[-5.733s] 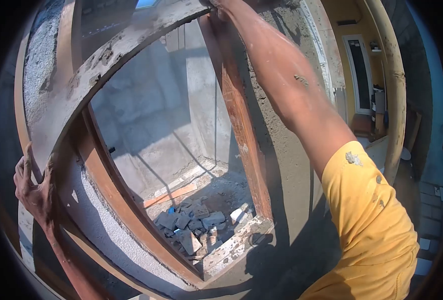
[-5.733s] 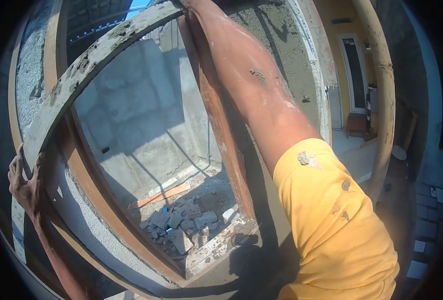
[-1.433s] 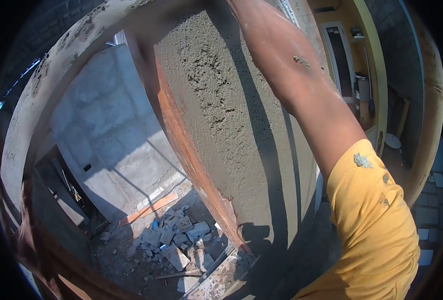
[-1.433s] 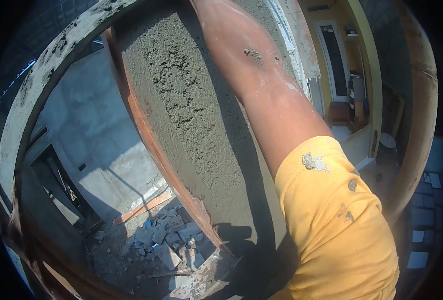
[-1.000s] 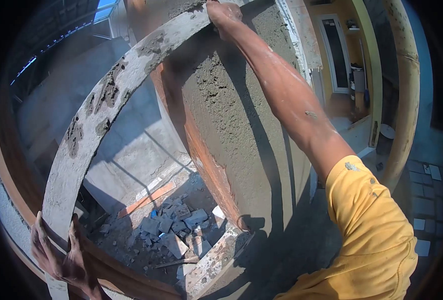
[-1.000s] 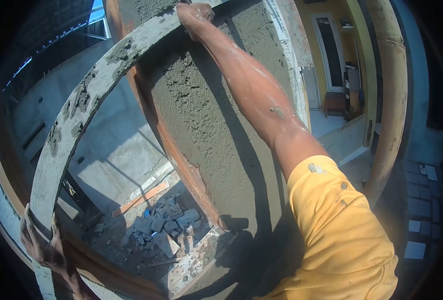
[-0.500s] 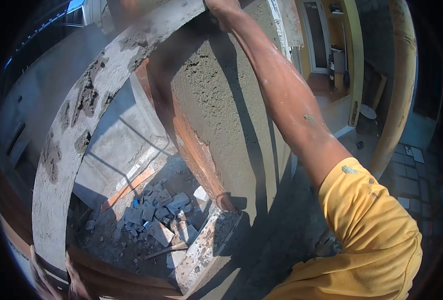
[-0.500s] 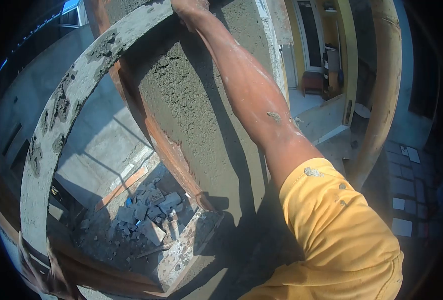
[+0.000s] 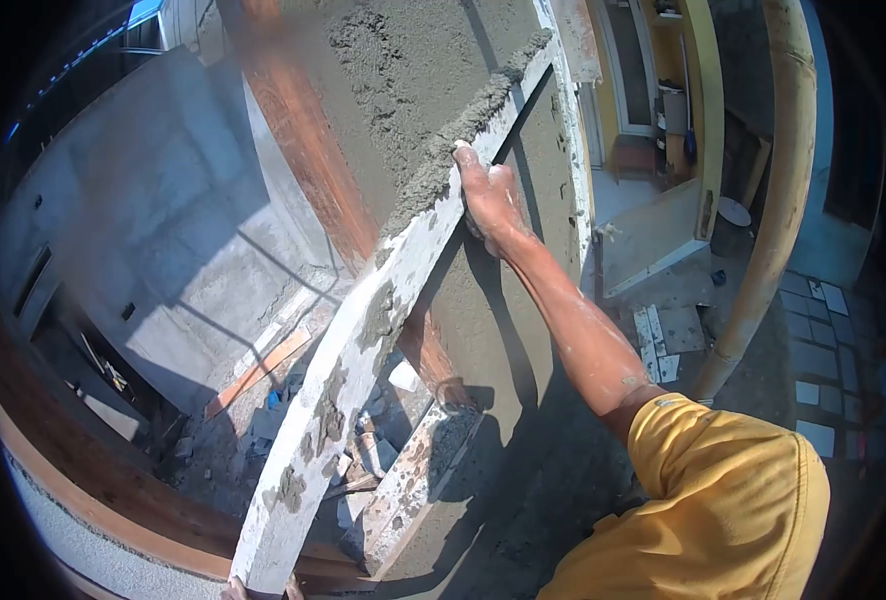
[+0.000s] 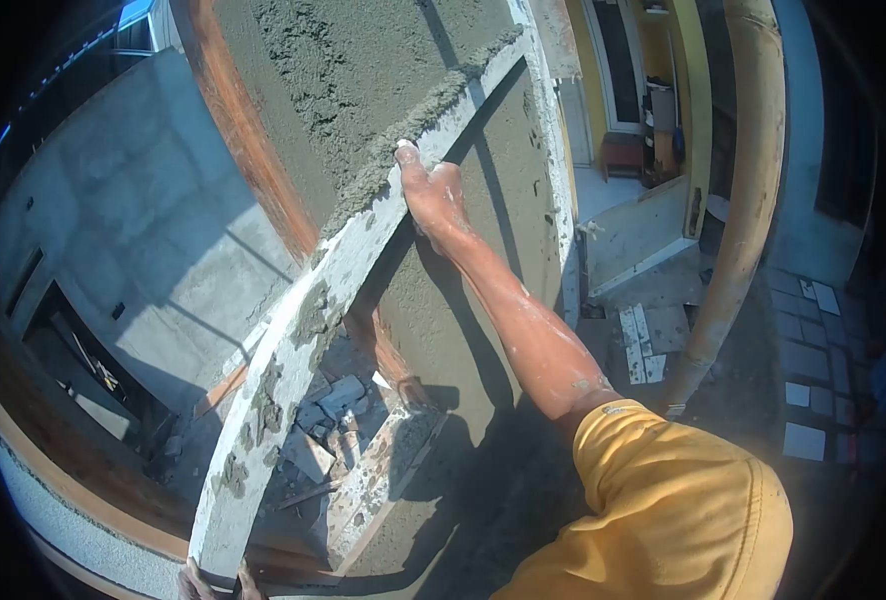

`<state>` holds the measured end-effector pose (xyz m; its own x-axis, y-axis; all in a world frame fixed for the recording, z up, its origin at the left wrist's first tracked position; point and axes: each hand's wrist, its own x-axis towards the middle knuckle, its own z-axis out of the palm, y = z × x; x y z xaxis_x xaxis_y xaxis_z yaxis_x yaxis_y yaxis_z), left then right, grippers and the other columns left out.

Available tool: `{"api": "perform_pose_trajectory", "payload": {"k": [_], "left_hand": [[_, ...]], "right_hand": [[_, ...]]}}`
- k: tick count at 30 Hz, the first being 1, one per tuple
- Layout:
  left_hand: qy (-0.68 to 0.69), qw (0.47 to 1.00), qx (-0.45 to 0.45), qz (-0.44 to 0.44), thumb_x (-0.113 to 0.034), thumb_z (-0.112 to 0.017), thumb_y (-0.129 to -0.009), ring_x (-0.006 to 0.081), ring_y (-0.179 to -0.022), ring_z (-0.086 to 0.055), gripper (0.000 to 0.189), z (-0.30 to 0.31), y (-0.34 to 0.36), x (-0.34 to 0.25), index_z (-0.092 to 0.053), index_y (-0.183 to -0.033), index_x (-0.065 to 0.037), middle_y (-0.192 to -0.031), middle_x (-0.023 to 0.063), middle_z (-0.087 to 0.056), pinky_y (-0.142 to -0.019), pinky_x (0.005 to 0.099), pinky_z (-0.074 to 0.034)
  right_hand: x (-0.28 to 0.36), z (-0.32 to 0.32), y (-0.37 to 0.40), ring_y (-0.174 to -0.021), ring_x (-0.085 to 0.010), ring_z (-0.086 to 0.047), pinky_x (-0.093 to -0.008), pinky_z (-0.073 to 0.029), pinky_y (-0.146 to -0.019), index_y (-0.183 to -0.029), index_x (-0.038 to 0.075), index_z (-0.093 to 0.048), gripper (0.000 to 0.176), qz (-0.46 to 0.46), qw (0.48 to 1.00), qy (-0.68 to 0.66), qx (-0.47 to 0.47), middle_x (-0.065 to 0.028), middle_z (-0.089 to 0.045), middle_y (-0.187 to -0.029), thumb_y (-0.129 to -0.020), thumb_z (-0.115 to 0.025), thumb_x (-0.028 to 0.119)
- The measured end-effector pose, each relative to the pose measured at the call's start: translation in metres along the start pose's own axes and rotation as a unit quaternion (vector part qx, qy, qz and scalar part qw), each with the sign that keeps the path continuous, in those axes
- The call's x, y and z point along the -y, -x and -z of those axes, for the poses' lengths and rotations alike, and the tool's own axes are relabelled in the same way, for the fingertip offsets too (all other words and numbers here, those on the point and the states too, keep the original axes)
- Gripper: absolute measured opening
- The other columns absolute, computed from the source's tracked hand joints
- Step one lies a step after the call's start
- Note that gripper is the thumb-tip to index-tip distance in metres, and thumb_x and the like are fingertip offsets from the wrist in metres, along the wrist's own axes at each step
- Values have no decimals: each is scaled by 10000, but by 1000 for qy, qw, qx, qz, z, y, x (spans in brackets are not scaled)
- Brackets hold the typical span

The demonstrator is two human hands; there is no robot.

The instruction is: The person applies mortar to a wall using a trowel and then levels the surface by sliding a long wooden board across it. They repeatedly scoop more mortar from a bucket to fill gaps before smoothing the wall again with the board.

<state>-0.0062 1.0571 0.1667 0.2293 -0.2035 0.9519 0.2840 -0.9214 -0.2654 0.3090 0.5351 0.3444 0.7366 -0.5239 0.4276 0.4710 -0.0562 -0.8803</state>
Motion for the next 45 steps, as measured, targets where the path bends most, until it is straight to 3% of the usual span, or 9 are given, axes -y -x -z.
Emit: {"api": "perform_pose_trajectory", "payload": {"k": [7,12,18,26,29,32,37,43,45], "left_hand": [[0,1000,22,17,-212,-936,-830,338,-1201,-650,630,7,29,1,-701,-1396,-60,-1326,147,-712,-1032,493,-527],[-19,999,-35,26,-165,-934,-837,351,-1226,-640,626,23,-79,-13,-698,-1406,-52,-1345,149,-713,-1053,505,-508],[21,995,-98,11,-150,-930,-834,349,-1238,-637,608,24,-186,-27,-707,-1391,-54,-1345,140,-718,-1059,507,-509],[4,997,-60,-37,-277,-912,-831,368,-1243,-633,620,3,-83,4,-712,-1380,-70,-1344,151,-712,-1059,548,-497],[0,999,-40,-26,-325,-905,-830,375,-1245,-631,630,6,-38,19,-713,-1375,-76,-1343,155,-710,-1059,564,-492],[-4,1000,-11,-11,-372,-898,-829,382,-1246,-629,642,13,3,28,-715,-1371,-83,-1342,159,-708,-1059,580,-487],[-11,1000,2,15,-452,-887,-827,393,-1249,-627,668,31,58,40,-718,-1364,-93,-1341,166,-705,-1059,606,-479],[-3,999,14,32,-548,-873,-825,407,-1253,-623,708,46,82,47,-721,-1356,-105,-1340,174,-701,-1058,637,-470],[-1,999,14,38,-579,-869,-824,412,-1254,-622,723,46,79,52,-722,-1353,-109,-1340,177,-700,-1058,647,-467]], "right_hand": [[-17,6,32,-748,-150,-502,-391,-457,-684,-880,-48,-665,668,-57,998,-33,5,-52,-590,-776,-955,-681,615],[101,-17,-46,-496,-174,-477,-406,-384,-469,-611,1,-557,650,28,996,-78,38,-67,-531,-579,-953,-707,532],[151,-44,-125,-492,-179,-484,-405,-392,-456,-655,-5,-574,640,111,988,-98,41,-67,-539,-597,-967,-698,540],[38,1,4,-472,-139,-429,-380,-326,-418,-633,26,-551,612,-20,999,-40,-8,-45,-509,-578,-984,-699,505],[-86,17,35,-930,-246,-622,-485,-516,-913,-1008,-163,-689,720,-49,998,-11,-32,-161,-669,-889,-1003,-667,556],[-162,34,100,-420,-120,-434,-326,-319,-385,-823,102,-582,466,-165,982,-96,2,26,-456,-564,-1087,-576,486],[-239,36,167,-396,-119,-416,-316,-309,-365,-900,118,-550,364,-251,949,-192,-13,32,-455,-597,-1081,-565,434],[-188,13,167,-425,-90,-421,-310,-319,-394,-869,133,-554,411,-191,959,-207,28,49,-463,-615,-1065,-623,488],[-146,-1,146,-549,-119,-460,-344,-415,-513,-1067,16,-523,553,-163,977,-132,21,28,-461,-668,-1036,-647,555]]}}
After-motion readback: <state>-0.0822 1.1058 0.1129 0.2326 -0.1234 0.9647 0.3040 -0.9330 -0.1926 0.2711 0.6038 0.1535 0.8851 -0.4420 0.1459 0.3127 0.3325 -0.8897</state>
